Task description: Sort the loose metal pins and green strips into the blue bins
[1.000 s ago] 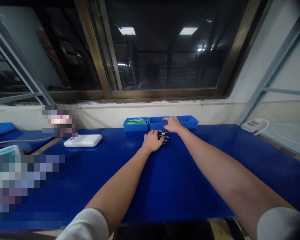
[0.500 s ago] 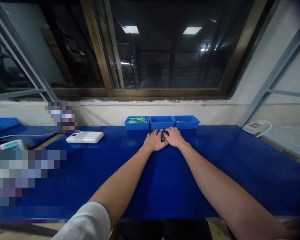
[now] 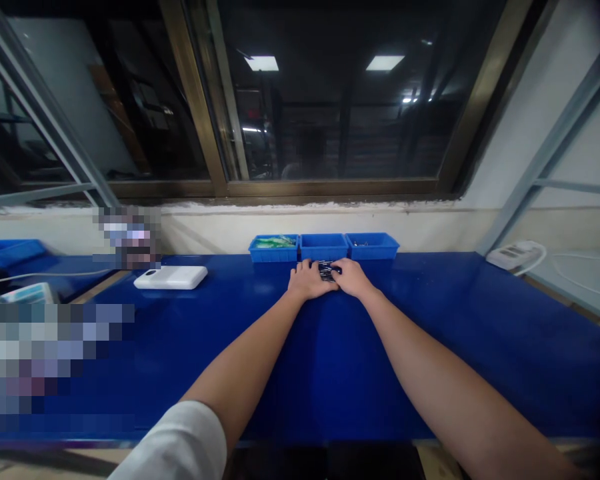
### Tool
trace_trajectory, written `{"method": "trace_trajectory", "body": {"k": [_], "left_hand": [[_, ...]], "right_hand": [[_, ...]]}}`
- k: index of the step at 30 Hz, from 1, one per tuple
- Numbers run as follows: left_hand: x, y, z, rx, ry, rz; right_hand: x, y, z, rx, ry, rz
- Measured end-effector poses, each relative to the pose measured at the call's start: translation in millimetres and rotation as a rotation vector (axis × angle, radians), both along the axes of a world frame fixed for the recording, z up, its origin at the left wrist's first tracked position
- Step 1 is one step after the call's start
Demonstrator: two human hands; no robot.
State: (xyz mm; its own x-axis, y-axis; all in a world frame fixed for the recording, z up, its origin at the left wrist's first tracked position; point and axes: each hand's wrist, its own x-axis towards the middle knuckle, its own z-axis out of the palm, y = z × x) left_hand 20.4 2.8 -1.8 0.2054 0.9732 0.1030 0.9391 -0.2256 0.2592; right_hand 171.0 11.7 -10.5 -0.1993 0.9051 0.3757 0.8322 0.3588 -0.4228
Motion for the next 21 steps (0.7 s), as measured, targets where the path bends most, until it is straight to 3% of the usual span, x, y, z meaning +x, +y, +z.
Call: {"method": "trace_trajectory", "body": {"k": [11, 17, 21], "left_hand": [[0.8, -9.8, 1.6, 0.09, 0.042, -0.13], [0.4, -10.6, -1.3, 0.182, 0.019, -0.247], [1.4, -8.6, 0.0, 0.166, 0.004, -0.333]], "right_hand": [[-1.0, 0.9, -0.7, 0.043, 0.166, 0.109], [-2.8, 0.1, 0.3, 0.028, 0.013, -0.064], [-2.6, 0.3, 2.0, -0.012, -0.027, -0.005]]}}
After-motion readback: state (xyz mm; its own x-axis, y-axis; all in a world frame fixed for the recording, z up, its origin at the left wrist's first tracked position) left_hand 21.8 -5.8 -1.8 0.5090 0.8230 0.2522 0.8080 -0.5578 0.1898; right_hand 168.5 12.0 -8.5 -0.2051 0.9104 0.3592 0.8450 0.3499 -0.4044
